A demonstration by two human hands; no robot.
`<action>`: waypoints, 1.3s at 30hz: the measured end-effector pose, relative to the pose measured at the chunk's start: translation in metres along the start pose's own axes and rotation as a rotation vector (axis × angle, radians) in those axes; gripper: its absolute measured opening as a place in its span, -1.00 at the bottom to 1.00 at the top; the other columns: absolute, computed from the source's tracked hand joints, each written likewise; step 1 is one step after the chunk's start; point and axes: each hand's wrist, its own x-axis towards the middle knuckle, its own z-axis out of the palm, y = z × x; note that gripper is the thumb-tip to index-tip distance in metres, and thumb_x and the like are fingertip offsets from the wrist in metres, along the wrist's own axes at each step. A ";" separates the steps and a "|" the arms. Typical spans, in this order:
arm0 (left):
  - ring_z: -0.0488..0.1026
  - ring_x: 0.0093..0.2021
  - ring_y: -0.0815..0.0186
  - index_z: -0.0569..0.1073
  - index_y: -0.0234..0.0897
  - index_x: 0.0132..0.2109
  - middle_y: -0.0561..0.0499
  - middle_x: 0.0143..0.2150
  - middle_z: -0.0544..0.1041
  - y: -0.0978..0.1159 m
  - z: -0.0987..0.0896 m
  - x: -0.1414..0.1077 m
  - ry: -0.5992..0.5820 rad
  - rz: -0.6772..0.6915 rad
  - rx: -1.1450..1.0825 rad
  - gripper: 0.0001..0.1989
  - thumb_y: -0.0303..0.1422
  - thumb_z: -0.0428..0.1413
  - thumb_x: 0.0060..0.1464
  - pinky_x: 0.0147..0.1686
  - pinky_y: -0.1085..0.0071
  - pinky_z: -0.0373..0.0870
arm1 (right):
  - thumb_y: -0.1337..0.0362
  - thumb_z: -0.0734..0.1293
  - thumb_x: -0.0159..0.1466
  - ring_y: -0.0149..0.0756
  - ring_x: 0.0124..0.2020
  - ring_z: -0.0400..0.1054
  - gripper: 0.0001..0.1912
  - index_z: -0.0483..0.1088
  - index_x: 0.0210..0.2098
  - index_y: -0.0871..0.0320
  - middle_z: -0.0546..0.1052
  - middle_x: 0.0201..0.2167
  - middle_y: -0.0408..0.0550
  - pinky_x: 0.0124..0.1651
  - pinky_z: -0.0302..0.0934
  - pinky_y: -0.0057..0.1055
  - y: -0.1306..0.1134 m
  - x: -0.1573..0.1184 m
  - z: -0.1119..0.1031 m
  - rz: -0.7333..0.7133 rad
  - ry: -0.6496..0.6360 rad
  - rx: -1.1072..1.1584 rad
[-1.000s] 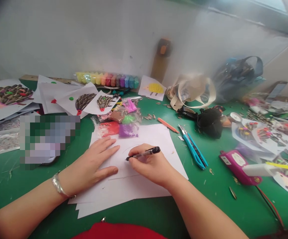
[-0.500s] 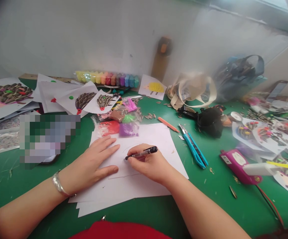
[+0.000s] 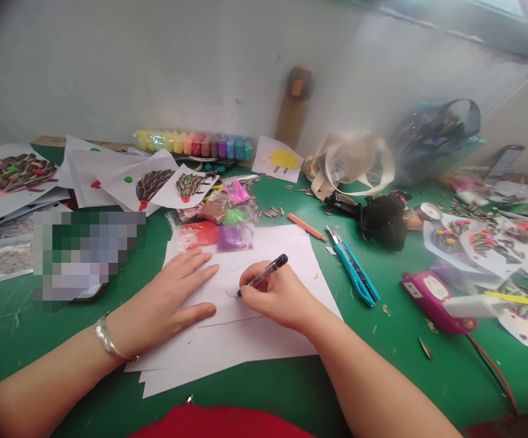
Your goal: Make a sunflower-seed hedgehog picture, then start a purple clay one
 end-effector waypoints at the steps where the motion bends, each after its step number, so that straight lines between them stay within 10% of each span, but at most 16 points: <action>1: 0.03 0.41 -0.12 0.33 -0.30 0.29 -0.27 0.40 0.18 0.000 0.000 0.000 0.001 0.000 0.001 -0.34 -0.01 0.09 0.17 0.32 -0.13 0.09 | 0.38 0.30 0.12 -0.36 -0.39 0.31 -0.88 0.48 -0.36 0.14 0.49 -0.39 -0.11 -0.38 0.20 -0.45 0.001 0.000 -0.002 0.022 -0.003 -0.001; 39: 0.07 0.38 -0.17 0.36 -0.29 0.27 -0.25 0.37 0.23 -0.001 -0.001 0.001 0.013 0.003 -0.033 -0.37 -0.03 0.10 0.16 0.31 -0.14 0.11 | 0.31 0.27 0.07 -0.37 -0.52 0.25 -0.92 0.38 -0.53 0.13 0.37 -0.60 -0.20 -0.47 0.07 -0.44 0.018 0.017 -0.049 0.145 0.262 -0.122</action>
